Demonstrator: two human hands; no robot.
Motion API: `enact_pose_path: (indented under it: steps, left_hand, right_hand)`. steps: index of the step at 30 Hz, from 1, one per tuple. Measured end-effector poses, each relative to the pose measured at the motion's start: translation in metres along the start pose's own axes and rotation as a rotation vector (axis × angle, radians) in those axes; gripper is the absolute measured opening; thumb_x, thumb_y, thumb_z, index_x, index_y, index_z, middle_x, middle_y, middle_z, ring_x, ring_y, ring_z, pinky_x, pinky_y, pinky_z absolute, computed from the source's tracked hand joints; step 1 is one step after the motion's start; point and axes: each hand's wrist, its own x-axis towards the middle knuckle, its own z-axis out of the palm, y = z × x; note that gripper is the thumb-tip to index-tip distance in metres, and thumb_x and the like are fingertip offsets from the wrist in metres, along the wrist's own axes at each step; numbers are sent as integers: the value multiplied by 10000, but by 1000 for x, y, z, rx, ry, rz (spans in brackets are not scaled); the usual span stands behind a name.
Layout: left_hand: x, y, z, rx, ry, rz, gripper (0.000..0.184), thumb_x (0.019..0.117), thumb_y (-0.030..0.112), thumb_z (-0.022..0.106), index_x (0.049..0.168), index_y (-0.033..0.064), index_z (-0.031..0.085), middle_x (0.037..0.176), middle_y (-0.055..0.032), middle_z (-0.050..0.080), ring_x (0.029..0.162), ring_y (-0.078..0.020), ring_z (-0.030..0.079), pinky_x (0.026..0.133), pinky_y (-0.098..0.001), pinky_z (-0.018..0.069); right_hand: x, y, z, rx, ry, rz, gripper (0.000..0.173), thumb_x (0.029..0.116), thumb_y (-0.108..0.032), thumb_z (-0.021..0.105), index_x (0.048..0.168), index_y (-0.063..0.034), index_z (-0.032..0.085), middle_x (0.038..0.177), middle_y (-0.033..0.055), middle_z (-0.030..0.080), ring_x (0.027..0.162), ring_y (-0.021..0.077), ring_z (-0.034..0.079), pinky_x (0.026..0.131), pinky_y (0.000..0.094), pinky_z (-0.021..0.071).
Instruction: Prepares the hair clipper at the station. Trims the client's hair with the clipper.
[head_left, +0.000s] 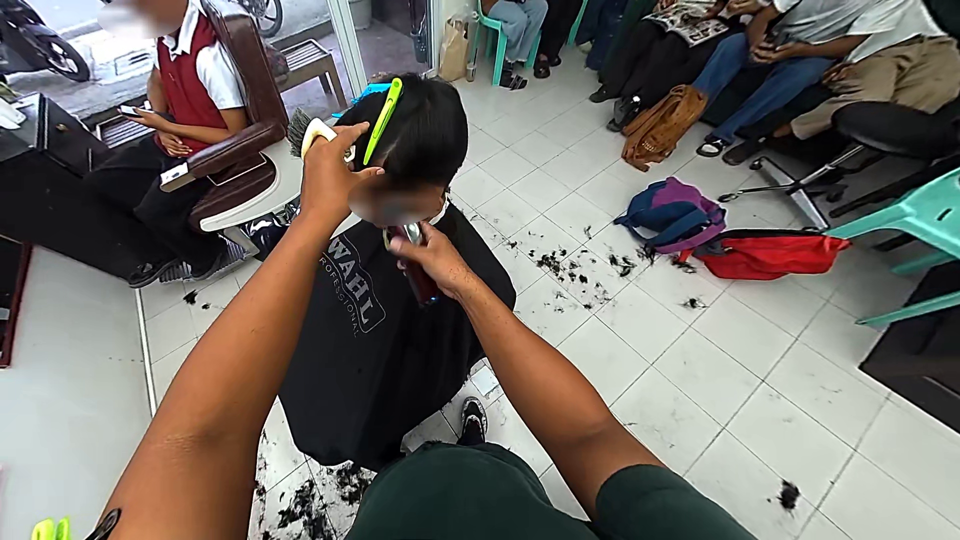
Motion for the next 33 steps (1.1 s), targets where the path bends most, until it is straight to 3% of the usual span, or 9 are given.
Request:
enact_pose_path:
  steps: [2, 3, 8, 11, 14, 22, 26, 30, 33]
  left_hand:
    - [0, -1, 0, 1, 2, -2, 605, 895, 210, 809, 1445, 87, 589, 1434, -175, 588, 1196, -320, 623, 1020, -475, 489]
    - [0, 0, 0, -2, 0, -5, 605, 894, 208, 809, 1445, 86, 589, 1436, -177, 586, 1197, -323, 623, 1017, -476, 490]
    - [1, 0, 1, -2, -1, -8, 599, 899, 214, 806, 1444, 91, 591, 1439, -161, 588, 1152, -301, 640, 982, -457, 507]
    - [1, -1, 0, 1, -5, -11, 598, 900, 223, 805, 1444, 94, 592, 1442, -161, 584, 1163, -305, 637, 987, -456, 509]
    - [1, 1, 0, -16, -6, -4, 604, 898, 211, 806, 1444, 78, 587, 1432, -176, 588, 1183, -311, 629, 1010, -466, 498]
    - [1, 0, 0, -6, -5, -6, 604, 903, 222, 802, 1451, 93, 584, 1436, -173, 584, 1153, -309, 636, 984, -462, 506]
    - [1, 0, 0, -3, 1, 3, 600, 894, 208, 808, 1441, 90, 593, 1424, -170, 595, 1143, -308, 644, 985, -466, 507]
    - [1, 0, 0, -4, -7, -6, 603, 897, 214, 807, 1445, 87, 590, 1431, -169, 591, 1171, -313, 635, 1005, -471, 498]
    - [2, 0, 0, 0, -3, -8, 606, 893, 215, 813, 1444, 95, 591, 1427, -162, 595, 1151, -297, 645, 986, -454, 514]
  right_hand:
    - [-7, 4, 2, -67, -40, 25, 694, 795, -52, 833, 1373, -6, 453, 992, 180, 638, 712, 227, 656, 662, 384, 603]
    - [-10, 6, 5, -91, -30, 47, 702, 783, -23, 841, 1374, -18, 464, 964, 180, 641, 658, 225, 651, 615, 378, 601]
    - [-11, 6, 11, -32, 95, 73, 323, 1010, -244, 647, 1178, 26, 589, 802, 136, 650, 557, 209, 645, 540, 376, 599]
    - [-6, -3, 13, 11, 148, 89, 387, 1033, -344, 621, 1163, 20, 615, 856, 131, 648, 621, 205, 649, 601, 378, 601]
    - [1, -8, 13, -3, 186, 109, 441, 1082, -409, 496, 1135, 12, 619, 887, 138, 651, 699, 218, 669, 665, 400, 606]
    - [8, -5, 13, -40, 190, 36, 462, 1099, -405, 446, 1129, 21, 624, 924, 161, 664, 790, 250, 691, 756, 448, 607]
    - [9, -5, 11, -23, 184, 63, 463, 1104, -399, 439, 1087, 25, 625, 891, 153, 666, 752, 239, 693, 720, 425, 614]
    - [7, -9, 12, -21, 185, 35, 450, 1105, -393, 440, 1154, 16, 619, 934, 153, 674, 787, 236, 701, 745, 423, 616]
    - [10, -7, 10, -37, 184, 64, 461, 1103, -404, 444, 1099, 20, 624, 905, 153, 680, 762, 238, 707, 730, 430, 623]
